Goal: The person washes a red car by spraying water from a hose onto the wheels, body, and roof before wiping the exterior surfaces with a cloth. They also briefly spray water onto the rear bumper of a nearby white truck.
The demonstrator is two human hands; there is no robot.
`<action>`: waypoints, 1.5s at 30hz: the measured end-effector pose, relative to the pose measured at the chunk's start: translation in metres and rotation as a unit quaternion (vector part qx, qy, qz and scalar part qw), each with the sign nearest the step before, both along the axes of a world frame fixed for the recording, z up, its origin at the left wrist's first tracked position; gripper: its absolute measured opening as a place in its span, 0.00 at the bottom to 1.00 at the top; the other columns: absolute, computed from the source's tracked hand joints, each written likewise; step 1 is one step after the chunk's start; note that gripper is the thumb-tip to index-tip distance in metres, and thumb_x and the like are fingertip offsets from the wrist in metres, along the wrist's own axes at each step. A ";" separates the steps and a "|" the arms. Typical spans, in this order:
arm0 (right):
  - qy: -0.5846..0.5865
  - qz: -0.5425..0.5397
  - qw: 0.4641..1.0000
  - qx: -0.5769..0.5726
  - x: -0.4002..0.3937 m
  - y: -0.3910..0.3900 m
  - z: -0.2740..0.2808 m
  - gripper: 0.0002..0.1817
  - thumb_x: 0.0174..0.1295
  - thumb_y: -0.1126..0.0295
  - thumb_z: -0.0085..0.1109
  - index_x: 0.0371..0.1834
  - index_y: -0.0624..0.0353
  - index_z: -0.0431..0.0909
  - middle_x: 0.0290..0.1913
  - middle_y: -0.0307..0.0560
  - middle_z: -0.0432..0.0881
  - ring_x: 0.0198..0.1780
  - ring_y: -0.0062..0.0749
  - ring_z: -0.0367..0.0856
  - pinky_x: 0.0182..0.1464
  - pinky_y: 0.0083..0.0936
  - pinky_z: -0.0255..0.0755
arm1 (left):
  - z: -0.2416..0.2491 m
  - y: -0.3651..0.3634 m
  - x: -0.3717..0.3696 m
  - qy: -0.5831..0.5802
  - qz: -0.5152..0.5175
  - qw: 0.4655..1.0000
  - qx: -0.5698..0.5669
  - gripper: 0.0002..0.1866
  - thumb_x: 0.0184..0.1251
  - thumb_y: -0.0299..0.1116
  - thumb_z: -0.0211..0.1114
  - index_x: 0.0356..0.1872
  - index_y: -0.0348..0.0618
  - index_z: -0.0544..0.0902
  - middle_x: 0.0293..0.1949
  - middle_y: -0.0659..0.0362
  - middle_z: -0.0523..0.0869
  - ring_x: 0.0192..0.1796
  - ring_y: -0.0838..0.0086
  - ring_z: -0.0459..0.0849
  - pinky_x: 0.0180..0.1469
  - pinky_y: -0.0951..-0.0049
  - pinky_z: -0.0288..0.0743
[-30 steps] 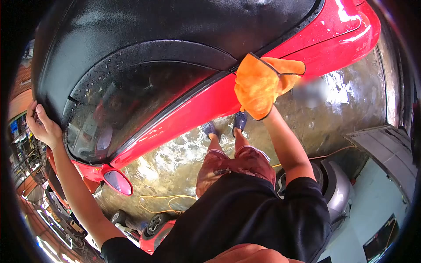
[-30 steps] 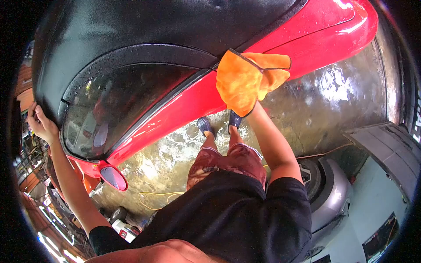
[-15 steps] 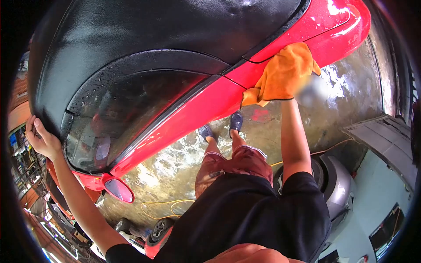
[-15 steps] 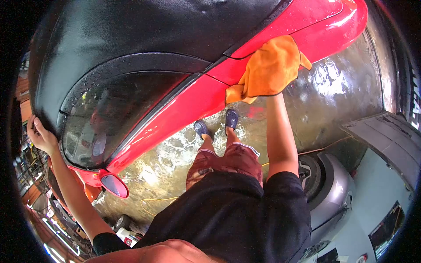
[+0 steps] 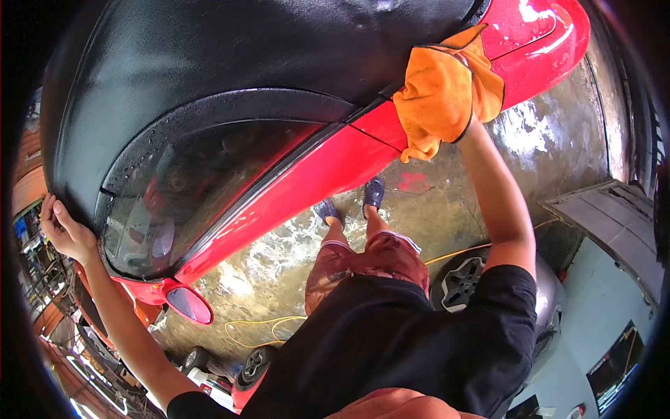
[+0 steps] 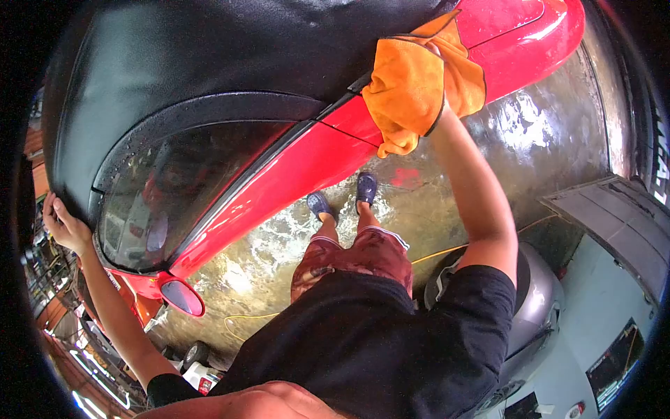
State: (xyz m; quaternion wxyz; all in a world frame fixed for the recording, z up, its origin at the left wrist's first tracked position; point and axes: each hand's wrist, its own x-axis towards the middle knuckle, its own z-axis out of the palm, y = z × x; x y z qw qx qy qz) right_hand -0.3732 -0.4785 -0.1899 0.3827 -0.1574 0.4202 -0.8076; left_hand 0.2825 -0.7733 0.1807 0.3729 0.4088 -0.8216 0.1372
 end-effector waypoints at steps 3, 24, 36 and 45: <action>-0.209 0.076 0.975 0.005 -0.030 -0.006 -0.041 0.24 0.79 0.59 0.59 0.74 0.53 0.74 0.69 0.47 0.82 0.69 0.43 0.81 0.72 0.44 0.76 | -0.004 -0.003 0.001 0.054 -0.016 0.998 0.025 0.17 0.85 0.38 0.64 0.57 0.32 0.85 0.61 0.49 0.88 0.61 0.65 0.85 0.66 0.66 0.75; -0.434 0.038 0.891 -0.131 0.127 0.035 -0.004 0.36 0.79 0.37 0.49 0.82 0.43 0.69 0.77 0.43 0.76 0.78 0.47 0.73 0.77 0.47 0.70 | -0.004 -0.004 0.011 -0.010 -0.020 1.000 0.016 0.18 0.87 0.39 0.60 0.62 0.33 0.81 0.64 0.50 0.83 0.63 0.63 0.82 0.70 0.63 0.73; -0.165 0.079 0.980 -0.079 -0.210 0.010 0.055 0.33 0.81 0.41 0.48 0.81 0.46 0.69 0.75 0.46 0.77 0.76 0.48 0.73 0.76 0.47 0.69 | 0.001 0.003 0.015 -0.044 0.068 0.997 0.013 0.23 0.89 0.42 0.56 0.68 0.30 0.77 0.66 0.45 0.82 0.66 0.54 0.81 0.70 0.55 0.72; -0.088 0.020 0.995 -0.032 -0.395 0.002 0.090 0.31 0.82 0.45 0.46 0.80 0.48 0.70 0.73 0.47 0.77 0.74 0.48 0.75 0.74 0.46 0.70 | 0.018 0.039 -0.067 -0.050 0.192 0.979 -0.042 0.30 0.85 0.50 0.61 0.79 0.52 0.65 0.79 0.51 0.64 0.76 0.62 0.70 0.75 0.46 0.66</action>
